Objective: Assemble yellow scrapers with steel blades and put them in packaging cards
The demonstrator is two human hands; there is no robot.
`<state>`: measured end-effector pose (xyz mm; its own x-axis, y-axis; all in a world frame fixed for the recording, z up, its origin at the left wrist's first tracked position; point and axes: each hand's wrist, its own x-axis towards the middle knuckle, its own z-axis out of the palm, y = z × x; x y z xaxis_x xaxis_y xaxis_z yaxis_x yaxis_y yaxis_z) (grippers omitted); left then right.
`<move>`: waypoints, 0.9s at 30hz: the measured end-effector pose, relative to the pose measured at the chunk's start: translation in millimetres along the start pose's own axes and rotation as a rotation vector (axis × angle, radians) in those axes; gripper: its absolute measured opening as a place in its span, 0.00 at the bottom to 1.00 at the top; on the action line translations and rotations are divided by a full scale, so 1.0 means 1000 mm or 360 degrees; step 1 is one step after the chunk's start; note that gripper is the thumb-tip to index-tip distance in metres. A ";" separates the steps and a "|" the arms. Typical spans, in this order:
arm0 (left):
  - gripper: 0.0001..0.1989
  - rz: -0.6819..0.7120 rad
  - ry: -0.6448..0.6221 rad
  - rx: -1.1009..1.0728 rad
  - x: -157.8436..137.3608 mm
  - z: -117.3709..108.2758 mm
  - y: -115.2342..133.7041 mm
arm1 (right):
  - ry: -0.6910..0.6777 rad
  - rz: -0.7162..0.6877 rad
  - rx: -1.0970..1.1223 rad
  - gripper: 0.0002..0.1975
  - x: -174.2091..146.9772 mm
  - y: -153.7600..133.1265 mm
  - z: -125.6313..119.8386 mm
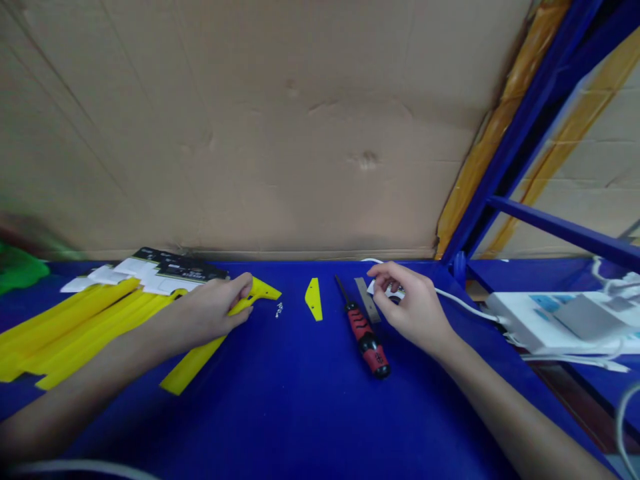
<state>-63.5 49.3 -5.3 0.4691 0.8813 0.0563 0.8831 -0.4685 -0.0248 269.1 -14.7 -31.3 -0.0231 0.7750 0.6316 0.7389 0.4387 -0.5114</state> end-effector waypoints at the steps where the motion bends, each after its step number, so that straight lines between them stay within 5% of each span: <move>1: 0.02 0.0010 0.0031 -0.0020 0.002 0.002 -0.001 | -0.0001 0.0004 -0.0022 0.07 -0.001 0.001 0.001; 5: 0.03 0.0061 0.0232 -0.0144 0.003 0.005 0.002 | 0.0005 0.0054 -0.0162 0.07 -0.004 0.005 0.001; 8: 0.08 0.0178 0.0486 -0.0570 -0.007 0.003 0.018 | 0.0031 0.0111 -0.0338 0.07 -0.004 0.009 -0.001; 14: 0.13 0.0134 0.0520 -0.1450 -0.030 0.010 0.062 | -0.0068 0.0070 -0.0292 0.07 -0.007 0.007 0.000; 18: 0.19 0.0111 0.0470 -0.1908 -0.032 0.017 0.068 | -0.0219 -0.0055 -0.0265 0.08 -0.010 0.003 0.007; 27: 0.13 0.0100 0.0509 -0.1850 -0.031 0.017 0.063 | -0.0395 0.0178 -0.0577 0.06 -0.010 0.002 0.004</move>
<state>-22.7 -6.5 -25.6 0.3439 0.8769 0.3358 0.2498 -0.4301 0.8675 267.7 -20.1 -41.0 -0.0578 0.9135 0.4028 0.9331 0.1929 -0.3036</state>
